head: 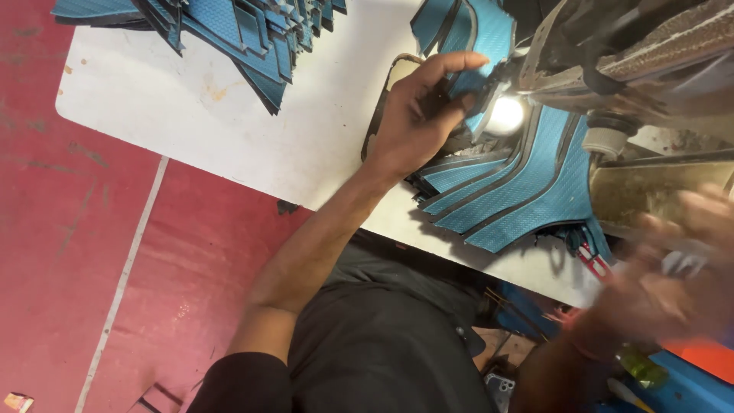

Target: Operator stitches together blue leather components of a shoe upper using an industrial sewing machine.

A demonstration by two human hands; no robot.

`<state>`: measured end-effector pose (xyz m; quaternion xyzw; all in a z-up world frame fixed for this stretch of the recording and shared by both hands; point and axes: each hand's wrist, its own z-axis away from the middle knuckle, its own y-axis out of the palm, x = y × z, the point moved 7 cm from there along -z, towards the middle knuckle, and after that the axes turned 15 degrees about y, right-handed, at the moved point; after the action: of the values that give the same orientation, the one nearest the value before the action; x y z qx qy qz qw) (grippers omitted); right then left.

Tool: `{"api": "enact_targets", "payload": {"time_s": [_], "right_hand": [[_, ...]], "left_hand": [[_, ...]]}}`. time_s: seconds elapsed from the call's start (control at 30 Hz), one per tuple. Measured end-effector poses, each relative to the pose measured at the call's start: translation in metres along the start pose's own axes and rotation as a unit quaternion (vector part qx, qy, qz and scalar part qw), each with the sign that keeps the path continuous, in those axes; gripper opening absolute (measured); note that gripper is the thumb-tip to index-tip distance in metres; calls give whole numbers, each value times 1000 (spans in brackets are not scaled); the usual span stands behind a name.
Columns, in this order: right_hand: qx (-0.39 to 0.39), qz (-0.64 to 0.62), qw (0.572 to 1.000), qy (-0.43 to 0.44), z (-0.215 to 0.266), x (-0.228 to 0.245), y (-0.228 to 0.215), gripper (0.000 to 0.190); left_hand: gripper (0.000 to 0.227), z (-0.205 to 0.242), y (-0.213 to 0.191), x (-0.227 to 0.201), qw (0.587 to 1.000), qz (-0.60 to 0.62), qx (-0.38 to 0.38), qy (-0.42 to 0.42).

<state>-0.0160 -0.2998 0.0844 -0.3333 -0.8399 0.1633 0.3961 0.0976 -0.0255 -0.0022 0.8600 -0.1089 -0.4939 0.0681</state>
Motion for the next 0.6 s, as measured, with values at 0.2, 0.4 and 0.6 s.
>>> {"api": "enact_targets", "payload": {"time_s": [0.2,0.4,0.6], "right_hand": [[-120,255,960,-1,100,-155,-82,18],[-211,457,864,2,106,-137,-67,25],[-221,379,874,210,113,-160,-102,20]], "left_hand": [[41,-9,6,3,998,-45,-36,20],[44,-13,10,-5,995,-54,-41,72],[46,-10,15,-10,995,-70,-32,59]]}}
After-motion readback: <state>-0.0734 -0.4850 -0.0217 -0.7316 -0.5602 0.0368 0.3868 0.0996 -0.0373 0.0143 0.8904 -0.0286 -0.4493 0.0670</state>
